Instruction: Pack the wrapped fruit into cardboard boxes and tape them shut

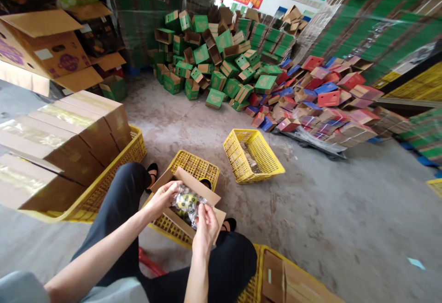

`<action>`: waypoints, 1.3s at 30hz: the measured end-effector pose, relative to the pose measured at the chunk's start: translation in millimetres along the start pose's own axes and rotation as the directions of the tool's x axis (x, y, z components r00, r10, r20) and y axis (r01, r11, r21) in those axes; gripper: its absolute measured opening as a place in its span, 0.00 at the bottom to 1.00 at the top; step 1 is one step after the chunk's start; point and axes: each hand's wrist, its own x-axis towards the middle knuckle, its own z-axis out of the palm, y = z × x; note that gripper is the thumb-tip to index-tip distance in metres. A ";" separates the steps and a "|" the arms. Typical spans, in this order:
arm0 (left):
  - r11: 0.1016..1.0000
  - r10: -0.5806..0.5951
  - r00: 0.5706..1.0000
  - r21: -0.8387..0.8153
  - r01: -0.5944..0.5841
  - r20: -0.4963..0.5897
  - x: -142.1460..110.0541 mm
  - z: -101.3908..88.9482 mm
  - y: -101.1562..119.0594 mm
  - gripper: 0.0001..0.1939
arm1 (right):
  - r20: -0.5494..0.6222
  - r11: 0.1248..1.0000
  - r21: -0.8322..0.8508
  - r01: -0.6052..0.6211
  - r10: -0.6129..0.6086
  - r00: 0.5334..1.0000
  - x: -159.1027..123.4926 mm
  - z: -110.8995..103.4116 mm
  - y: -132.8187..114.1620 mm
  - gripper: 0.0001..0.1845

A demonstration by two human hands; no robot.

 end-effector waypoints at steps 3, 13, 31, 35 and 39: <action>1.000 -0.027 0.981 -0.009 0.029 0.191 -8.2 -4.2 7.9 0.40 | 0.019 0.996 0.078 -0.037 0.036 0.999 2.6 -1.4 -2.7 0.27; 0.988 -0.157 0.980 0.012 0.157 0.125 -1.3 -8.4 8.3 0.30 | 0.240 0.933 -0.195 0.303 -0.254 0.937 2.3 -13.6 -8.8 0.34; 0.968 -0.074 0.967 0.251 0.011 0.244 -9.6 3.7 20.2 0.34 | 0.140 0.961 -0.197 0.194 -0.168 0.976 9.4 -21.8 -9.7 0.27; 0.983 -0.015 0.990 0.183 -0.011 0.138 -11.5 15.5 20.2 0.33 | 0.125 0.985 -0.113 0.129 -0.115 0.985 8.7 -19.4 -2.6 0.27; 0.983 0.023 0.999 0.180 -0.028 0.027 -10.6 19.1 13.8 0.33 | 0.109 0.998 -0.012 0.061 -0.060 0.992 3.6 -13.5 -2.4 0.26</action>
